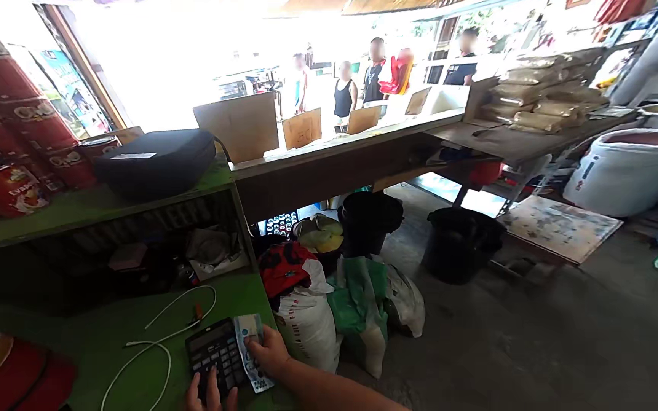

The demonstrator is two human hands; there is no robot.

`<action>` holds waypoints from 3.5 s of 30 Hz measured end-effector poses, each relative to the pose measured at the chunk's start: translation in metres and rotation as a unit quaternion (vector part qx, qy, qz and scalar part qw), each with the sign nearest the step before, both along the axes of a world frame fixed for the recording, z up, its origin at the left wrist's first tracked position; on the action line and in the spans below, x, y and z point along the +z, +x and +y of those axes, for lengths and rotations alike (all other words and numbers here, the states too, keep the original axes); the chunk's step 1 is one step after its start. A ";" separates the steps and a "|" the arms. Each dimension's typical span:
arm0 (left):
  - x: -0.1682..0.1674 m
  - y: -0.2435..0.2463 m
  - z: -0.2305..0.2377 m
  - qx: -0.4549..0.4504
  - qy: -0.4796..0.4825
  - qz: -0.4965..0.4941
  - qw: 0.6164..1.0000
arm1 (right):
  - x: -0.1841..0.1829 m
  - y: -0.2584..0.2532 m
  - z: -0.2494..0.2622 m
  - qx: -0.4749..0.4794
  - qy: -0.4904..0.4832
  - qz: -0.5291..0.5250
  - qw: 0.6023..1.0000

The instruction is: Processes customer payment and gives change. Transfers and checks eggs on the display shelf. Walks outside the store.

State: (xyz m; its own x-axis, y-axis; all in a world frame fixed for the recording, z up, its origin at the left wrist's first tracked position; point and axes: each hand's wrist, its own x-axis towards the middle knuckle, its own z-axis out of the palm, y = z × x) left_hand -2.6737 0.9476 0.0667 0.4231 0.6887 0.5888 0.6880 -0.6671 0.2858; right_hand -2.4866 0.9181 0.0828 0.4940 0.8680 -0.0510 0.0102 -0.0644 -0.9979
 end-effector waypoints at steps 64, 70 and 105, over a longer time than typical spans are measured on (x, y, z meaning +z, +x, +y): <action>0.026 -0.057 0.014 0.052 -0.140 0.151 0.977 | -0.025 0.005 0.006 -0.086 0.033 -0.039 0.995; 0.027 -0.052 0.015 0.054 -0.142 0.152 0.977 | -0.027 0.005 0.007 -0.086 0.045 -0.027 0.995; 0.053 -0.195 -0.149 -0.054 -0.469 0.320 0.821 | -0.023 -0.010 0.001 -0.101 0.037 -0.090 0.990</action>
State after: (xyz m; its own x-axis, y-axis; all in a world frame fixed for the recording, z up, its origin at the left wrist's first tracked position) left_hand -2.8684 0.7990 0.1195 0.5271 0.6504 -0.5470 0.8493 -0.4263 0.3114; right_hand -2.4969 0.9196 0.0601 0.6525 0.7492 0.1139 0.1830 -0.0099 -0.9831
